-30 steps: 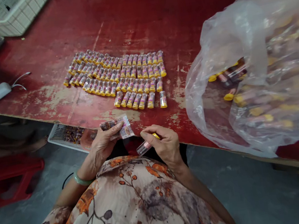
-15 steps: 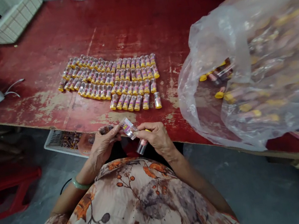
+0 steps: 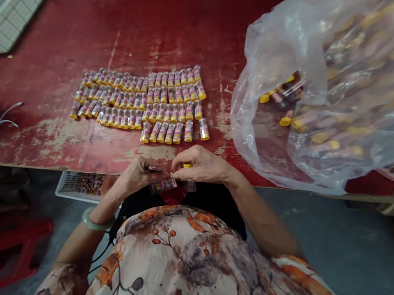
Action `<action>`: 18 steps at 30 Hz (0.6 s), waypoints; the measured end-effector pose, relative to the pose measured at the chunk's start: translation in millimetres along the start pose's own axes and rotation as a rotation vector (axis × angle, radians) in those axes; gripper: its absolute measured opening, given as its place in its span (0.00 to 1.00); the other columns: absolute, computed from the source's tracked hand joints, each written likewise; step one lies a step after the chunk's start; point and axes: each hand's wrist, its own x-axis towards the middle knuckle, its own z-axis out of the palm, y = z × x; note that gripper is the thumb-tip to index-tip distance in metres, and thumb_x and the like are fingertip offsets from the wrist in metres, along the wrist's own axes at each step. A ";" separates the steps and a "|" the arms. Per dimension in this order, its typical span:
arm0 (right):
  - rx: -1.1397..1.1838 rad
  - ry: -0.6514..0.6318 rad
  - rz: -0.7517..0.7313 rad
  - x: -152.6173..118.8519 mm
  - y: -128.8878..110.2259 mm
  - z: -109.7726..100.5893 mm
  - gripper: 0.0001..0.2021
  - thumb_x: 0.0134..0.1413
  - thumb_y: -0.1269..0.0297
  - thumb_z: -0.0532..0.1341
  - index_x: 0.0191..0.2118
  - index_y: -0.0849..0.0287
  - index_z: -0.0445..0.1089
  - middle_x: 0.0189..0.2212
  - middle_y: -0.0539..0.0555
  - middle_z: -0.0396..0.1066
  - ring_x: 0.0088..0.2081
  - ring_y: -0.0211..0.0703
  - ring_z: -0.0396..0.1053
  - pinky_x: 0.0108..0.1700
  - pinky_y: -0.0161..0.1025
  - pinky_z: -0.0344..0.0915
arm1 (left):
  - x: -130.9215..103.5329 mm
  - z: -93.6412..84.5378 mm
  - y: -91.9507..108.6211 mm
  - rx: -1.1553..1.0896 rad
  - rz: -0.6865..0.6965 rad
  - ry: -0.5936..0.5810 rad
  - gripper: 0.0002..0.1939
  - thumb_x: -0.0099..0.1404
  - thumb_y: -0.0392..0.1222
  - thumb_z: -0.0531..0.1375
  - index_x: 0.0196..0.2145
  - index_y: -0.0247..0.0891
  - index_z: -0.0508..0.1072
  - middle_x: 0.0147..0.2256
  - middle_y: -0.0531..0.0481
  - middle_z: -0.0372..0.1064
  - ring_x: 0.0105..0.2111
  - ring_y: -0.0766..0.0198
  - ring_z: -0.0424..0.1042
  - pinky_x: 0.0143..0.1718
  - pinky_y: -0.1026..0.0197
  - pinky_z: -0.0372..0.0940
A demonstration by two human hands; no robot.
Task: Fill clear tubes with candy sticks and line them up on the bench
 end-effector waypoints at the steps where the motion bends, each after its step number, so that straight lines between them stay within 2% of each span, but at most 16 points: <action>1: 0.080 0.082 0.038 -5.1 3.6 0.1 0.08 0.49 0.62 0.62 0.30 0.62 0.74 0.25 0.51 0.69 0.28 0.37 0.65 0.30 0.33 0.58 | -0.4 1.6 -4.5 -0.093 -0.038 0.064 0.11 0.48 0.45 0.69 0.25 0.34 0.79 0.23 0.50 0.73 0.26 0.63 0.70 0.28 0.65 0.62; 4: 0.297 0.280 0.120 -19.3 17.9 4.2 0.10 0.50 0.58 0.64 0.31 0.61 0.74 0.26 0.51 0.69 0.26 0.36 0.64 0.28 0.33 0.58 | -1.0 9.0 -14.9 -0.514 -0.121 0.343 0.14 0.44 0.45 0.72 0.25 0.33 0.76 0.24 0.50 0.73 0.25 0.66 0.70 0.29 0.65 0.64; 6: 0.474 0.327 0.156 -25.5 27.4 11.2 0.10 0.51 0.58 0.65 0.33 0.60 0.73 0.25 0.49 0.67 0.22 0.33 0.60 0.24 0.32 0.55 | -0.7 14.5 -18.4 -0.739 -0.142 0.509 0.16 0.41 0.43 0.73 0.25 0.32 0.75 0.24 0.51 0.72 0.24 0.67 0.69 0.28 0.66 0.64; 8: 0.639 0.331 0.156 -28.3 33.1 20.8 0.08 0.51 0.59 0.66 0.34 0.59 0.72 0.26 0.48 0.66 0.21 0.32 0.60 0.23 0.31 0.55 | 0.0 19.1 -20.1 -0.864 -0.153 0.616 0.18 0.38 0.41 0.74 0.26 0.31 0.74 0.24 0.51 0.71 0.24 0.68 0.69 0.28 0.65 0.65; 11: 0.707 0.337 0.122 -26.9 32.8 36.6 0.08 0.51 0.62 0.67 0.36 0.57 0.71 0.32 0.49 0.67 0.26 0.33 0.66 0.30 0.32 0.62 | 2.9 22.7 -22.2 -0.976 -0.148 0.686 0.21 0.37 0.42 0.75 0.28 0.30 0.74 0.26 0.50 0.72 0.24 0.67 0.70 0.28 0.64 0.65; 14: 0.614 0.324 0.099 -20.8 26.1 49.8 0.08 0.52 0.61 0.66 0.38 0.56 0.71 0.35 0.50 0.67 0.32 0.36 0.68 0.36 0.34 0.64 | 7.9 22.7 -24.8 -1.048 -0.091 0.708 0.21 0.38 0.44 0.75 0.28 0.31 0.74 0.27 0.50 0.73 0.25 0.66 0.70 0.31 0.62 0.66; 18: 0.565 0.358 0.047 -20.3 11.0 64.6 0.08 0.51 0.60 0.66 0.36 0.56 0.72 0.33 0.51 0.67 0.30 0.38 0.66 0.34 0.37 0.64 | 0.3 25.6 -22.2 -1.077 -0.008 0.848 0.19 0.40 0.44 0.74 0.27 0.33 0.73 0.26 0.53 0.70 0.25 0.69 0.67 0.32 0.63 0.64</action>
